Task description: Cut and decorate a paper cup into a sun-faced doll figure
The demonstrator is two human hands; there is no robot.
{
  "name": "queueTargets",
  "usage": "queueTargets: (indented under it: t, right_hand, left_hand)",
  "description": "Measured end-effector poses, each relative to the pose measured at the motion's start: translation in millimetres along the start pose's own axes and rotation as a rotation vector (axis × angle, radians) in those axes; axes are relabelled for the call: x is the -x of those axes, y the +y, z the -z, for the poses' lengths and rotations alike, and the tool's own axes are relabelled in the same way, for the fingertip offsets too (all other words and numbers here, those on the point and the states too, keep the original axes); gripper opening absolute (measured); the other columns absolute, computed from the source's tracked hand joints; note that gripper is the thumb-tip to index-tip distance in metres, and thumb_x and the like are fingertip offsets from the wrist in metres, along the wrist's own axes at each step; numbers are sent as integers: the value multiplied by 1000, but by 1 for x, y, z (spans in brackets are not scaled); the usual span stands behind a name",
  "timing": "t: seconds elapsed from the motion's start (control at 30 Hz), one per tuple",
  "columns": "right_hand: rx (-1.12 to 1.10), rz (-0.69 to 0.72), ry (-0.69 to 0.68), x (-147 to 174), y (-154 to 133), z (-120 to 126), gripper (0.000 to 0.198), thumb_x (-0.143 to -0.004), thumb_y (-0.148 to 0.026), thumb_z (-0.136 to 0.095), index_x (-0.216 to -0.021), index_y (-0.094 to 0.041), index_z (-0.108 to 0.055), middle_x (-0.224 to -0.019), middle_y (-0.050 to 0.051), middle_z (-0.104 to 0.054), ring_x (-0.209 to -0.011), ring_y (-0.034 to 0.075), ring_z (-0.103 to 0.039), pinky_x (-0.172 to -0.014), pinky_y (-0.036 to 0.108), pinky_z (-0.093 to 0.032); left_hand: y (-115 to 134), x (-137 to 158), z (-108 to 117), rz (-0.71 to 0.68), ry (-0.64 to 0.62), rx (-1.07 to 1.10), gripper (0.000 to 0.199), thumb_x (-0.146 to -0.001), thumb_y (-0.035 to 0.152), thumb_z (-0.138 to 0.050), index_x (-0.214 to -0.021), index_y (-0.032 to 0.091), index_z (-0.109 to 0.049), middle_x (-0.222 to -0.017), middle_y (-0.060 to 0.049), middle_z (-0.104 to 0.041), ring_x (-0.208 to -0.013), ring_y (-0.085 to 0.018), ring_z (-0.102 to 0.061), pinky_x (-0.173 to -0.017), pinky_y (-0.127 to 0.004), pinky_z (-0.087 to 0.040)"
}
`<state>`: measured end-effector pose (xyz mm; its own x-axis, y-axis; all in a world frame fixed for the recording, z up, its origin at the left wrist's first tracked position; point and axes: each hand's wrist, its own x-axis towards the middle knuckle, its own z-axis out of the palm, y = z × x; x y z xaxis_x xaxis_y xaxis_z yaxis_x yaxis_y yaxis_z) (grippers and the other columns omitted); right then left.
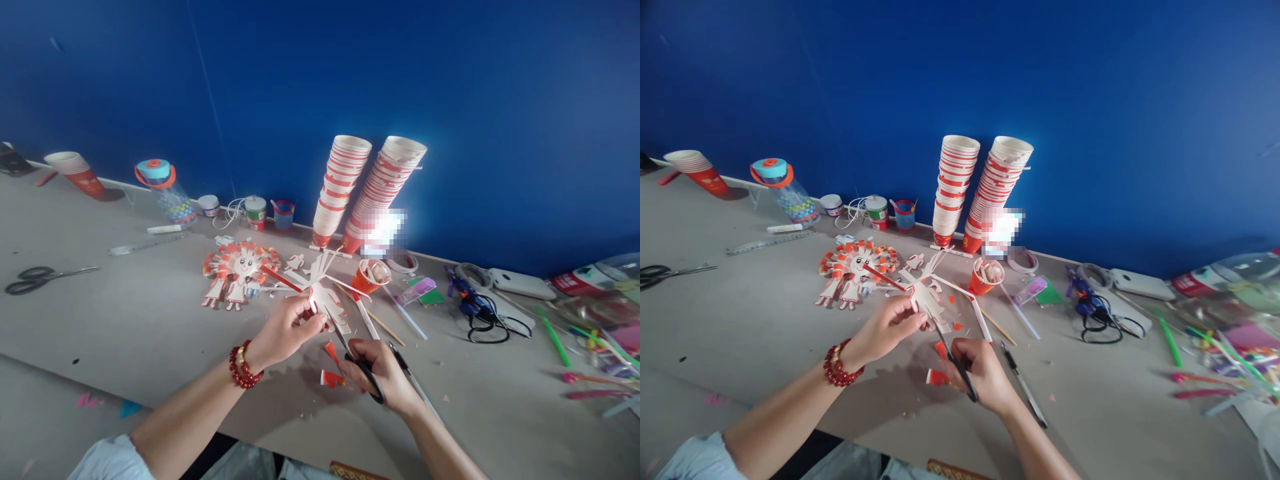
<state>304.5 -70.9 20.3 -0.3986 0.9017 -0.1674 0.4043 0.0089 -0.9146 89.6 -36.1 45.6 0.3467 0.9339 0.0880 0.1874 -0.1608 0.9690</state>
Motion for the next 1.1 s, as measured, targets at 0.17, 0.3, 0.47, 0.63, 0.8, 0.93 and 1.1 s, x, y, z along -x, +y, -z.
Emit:
queueTargets:
  t: [0.17, 0.3, 0.47, 0.63, 0.8, 0.93, 1.1]
  right_hand:
    - [6, -13, 2, 0, 1, -1, 41, -81, -41, -60, -54, -23, -35, -45, -4, -46, -41, 10, -39, -41, 21, -27]
    - [37, -9, 17, 0, 0, -1, 42, -80, -44, -60, -53, -23, -35, -44, -5, -44, -42, 10, -38, -41, 22, -26]
    - [32, -6, 24, 0, -1, -1, 46, -78, -48, -64, -53, -23, -35, -43, -6, -41, -41, 10, -37, -42, 22, -24]
    - [-25, -39, 14, -1, 1, -4, 44, -77, -45, -66, -55, -23, -35, -44, -5, -45, -41, 10, -40, -42, 22, -26]
    - [-26, -26, -4, -1, 0, -5, 41, -78, -40, -66, -55, -22, -37, -44, -6, -44, -42, 10, -38, -42, 23, -24]
    - [-35, -9, -8, -1, 0, -4, 41, -80, -41, -64, -56, -22, -37, -45, -6, -43, -42, 9, -37, -43, 23, -24]
    - [5, 30, 21, -1, 2, -5, 43, -81, -44, -61, -56, -23, -34, -47, -6, -37, -42, 9, -36, -43, 23, -22]
  left_hand:
    - [1, 0, 0, 4, -12, 25, 22, -89, 31, -53, -76, 16, -61, -76, -4, -69, -72, -16, -66, -60, -20, -47]
    - [2, -1, 0, 5, -14, 42, 21, -89, 31, -54, -75, 16, -60, -75, -4, -69, -73, -16, -66, -60, -20, -47]
    - [0, -1, 0, 11, -28, 43, 22, -89, 31, -54, -76, 16, -61, -74, -4, -68, -68, -14, -63, -58, -20, -46]
    - [-1, -1, 1, 3, -50, 82, 22, -89, 32, -54, -75, 16, -61, -74, -4, -67, -69, -14, -61, -61, -21, -45]
    - [0, 0, -2, 25, -93, 83, 24, -89, 32, -53, -75, 15, -61, -73, -3, -64, -66, -12, -57, -58, -20, -42]
    - [0, 0, -4, 21, -85, 90, 24, -89, 31, -54, -73, 14, -61, -71, -2, -62, -65, -12, -55, -57, -19, -41]
    - [1, 0, -3, 25, -92, 98, 25, -89, 32, -54, -74, 14, -62, -72, -2, -63, -65, -11, -55, -57, -19, -41]
